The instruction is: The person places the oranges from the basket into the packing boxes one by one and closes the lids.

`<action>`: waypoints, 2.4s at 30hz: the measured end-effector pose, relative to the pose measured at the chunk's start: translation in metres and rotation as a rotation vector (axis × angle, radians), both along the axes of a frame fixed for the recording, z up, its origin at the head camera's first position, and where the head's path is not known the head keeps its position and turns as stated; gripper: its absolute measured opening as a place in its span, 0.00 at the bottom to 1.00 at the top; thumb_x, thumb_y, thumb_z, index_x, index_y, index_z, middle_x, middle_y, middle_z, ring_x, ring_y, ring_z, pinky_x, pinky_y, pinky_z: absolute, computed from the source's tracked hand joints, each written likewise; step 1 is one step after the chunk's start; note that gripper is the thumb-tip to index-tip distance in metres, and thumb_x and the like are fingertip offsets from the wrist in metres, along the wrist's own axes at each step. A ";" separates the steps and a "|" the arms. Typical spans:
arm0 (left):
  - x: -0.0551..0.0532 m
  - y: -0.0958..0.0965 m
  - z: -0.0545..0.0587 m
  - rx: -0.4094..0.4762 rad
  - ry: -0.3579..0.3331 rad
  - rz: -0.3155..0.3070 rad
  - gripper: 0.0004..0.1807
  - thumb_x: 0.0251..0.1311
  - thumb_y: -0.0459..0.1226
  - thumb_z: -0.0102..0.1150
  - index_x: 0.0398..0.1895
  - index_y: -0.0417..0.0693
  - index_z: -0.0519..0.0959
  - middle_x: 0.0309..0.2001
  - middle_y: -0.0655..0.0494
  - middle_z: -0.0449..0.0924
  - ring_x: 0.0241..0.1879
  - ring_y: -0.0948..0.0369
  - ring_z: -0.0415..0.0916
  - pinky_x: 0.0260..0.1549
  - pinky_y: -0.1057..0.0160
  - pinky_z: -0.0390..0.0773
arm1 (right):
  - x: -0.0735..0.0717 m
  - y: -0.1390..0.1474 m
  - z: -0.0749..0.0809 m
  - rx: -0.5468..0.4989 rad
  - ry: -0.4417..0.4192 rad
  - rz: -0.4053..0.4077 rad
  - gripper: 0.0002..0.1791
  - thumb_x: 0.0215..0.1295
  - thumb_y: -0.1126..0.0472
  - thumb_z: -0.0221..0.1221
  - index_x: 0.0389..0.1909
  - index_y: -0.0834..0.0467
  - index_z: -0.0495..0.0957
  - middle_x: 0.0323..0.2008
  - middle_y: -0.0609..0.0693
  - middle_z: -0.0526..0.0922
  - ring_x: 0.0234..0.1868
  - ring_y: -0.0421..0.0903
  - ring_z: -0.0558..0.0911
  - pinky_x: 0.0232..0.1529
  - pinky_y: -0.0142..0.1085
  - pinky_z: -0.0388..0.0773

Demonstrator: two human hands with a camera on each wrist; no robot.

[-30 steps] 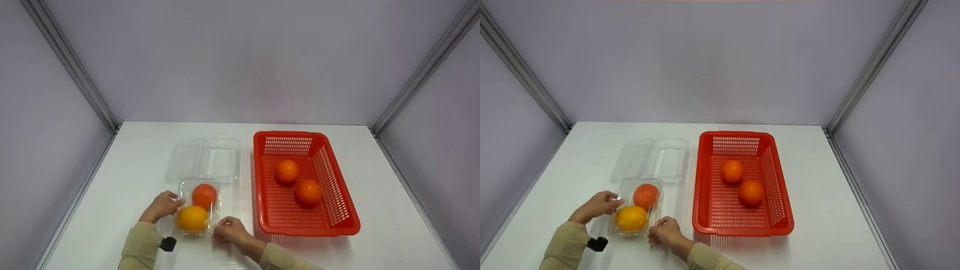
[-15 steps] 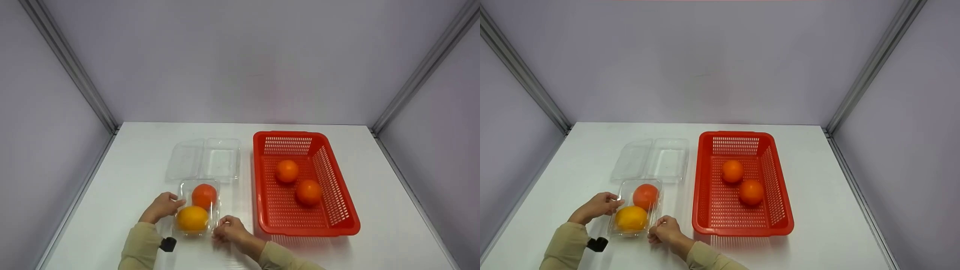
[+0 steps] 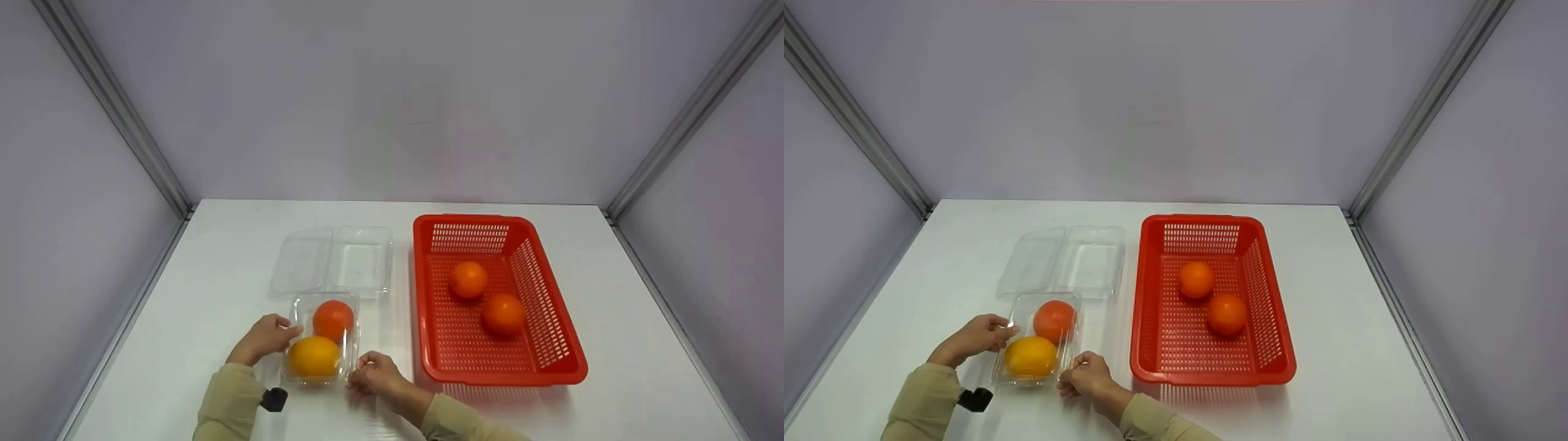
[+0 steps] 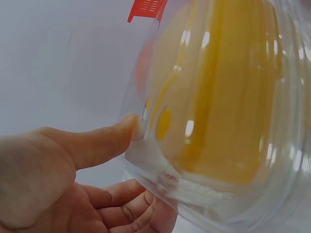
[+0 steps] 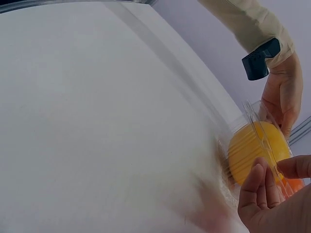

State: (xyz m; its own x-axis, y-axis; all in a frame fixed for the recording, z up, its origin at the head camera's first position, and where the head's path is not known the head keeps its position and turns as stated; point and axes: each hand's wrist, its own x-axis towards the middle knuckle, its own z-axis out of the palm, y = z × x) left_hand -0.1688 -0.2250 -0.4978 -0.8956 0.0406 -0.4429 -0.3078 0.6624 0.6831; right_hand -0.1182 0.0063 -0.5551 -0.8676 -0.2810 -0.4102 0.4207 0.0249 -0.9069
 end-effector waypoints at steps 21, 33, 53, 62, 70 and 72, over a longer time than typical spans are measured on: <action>0.001 0.000 0.000 0.010 -0.006 -0.003 0.27 0.66 0.43 0.52 0.56 0.28 0.66 0.41 0.40 0.77 0.37 0.55 0.78 0.51 0.50 0.79 | 0.005 0.003 0.019 0.179 0.134 0.072 0.06 0.54 0.69 0.58 0.28 0.59 0.70 0.19 0.49 0.79 0.17 0.37 0.75 0.21 0.27 0.77; 0.000 0.000 -0.002 0.010 -0.006 -0.004 0.26 0.66 0.44 0.52 0.55 0.29 0.66 0.42 0.40 0.77 0.38 0.54 0.77 0.50 0.51 0.79 | 0.003 0.012 0.037 0.481 0.405 0.253 0.08 0.54 0.65 0.61 0.30 0.68 0.78 0.22 0.65 0.83 0.16 0.36 0.72 0.18 0.24 0.66; 0.000 -0.001 0.000 0.016 -0.018 -0.003 0.27 0.67 0.45 0.52 0.57 0.29 0.66 0.43 0.39 0.77 0.38 0.55 0.77 0.51 0.51 0.79 | -0.005 0.030 0.068 0.542 0.650 0.301 0.11 0.57 0.63 0.62 0.33 0.69 0.80 0.22 0.63 0.84 0.20 0.34 0.70 0.22 0.23 0.68; -0.001 0.000 0.001 0.004 -0.023 -0.010 0.28 0.67 0.46 0.52 0.57 0.30 0.65 0.43 0.39 0.77 0.38 0.55 0.78 0.51 0.49 0.78 | -0.007 0.040 0.071 0.491 0.610 0.270 0.09 0.59 0.64 0.61 0.34 0.69 0.79 0.24 0.63 0.83 0.20 0.34 0.71 0.22 0.22 0.69; -0.001 0.000 0.002 -0.008 -0.020 -0.024 0.29 0.67 0.46 0.52 0.58 0.29 0.66 0.42 0.40 0.78 0.39 0.54 0.78 0.50 0.49 0.78 | -0.008 0.048 0.073 0.435 0.605 0.254 0.09 0.60 0.66 0.59 0.34 0.71 0.78 0.23 0.65 0.82 0.20 0.35 0.72 0.21 0.22 0.69; -0.001 -0.001 0.002 -0.013 -0.024 -0.024 0.29 0.67 0.46 0.52 0.58 0.30 0.66 0.41 0.41 0.78 0.39 0.54 0.78 0.51 0.49 0.78 | -0.008 0.050 0.074 0.430 0.616 0.248 0.09 0.60 0.67 0.59 0.34 0.71 0.78 0.23 0.65 0.82 0.20 0.34 0.72 0.21 0.22 0.69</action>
State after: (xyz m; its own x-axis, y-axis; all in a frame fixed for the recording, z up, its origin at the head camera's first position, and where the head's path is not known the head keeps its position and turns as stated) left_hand -0.1702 -0.2255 -0.4956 -0.8838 0.0555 -0.4645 -0.3078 0.6787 0.6668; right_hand -0.1257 0.0567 -0.4814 -0.9066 -0.4220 0.0067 -0.2176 0.4538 -0.8641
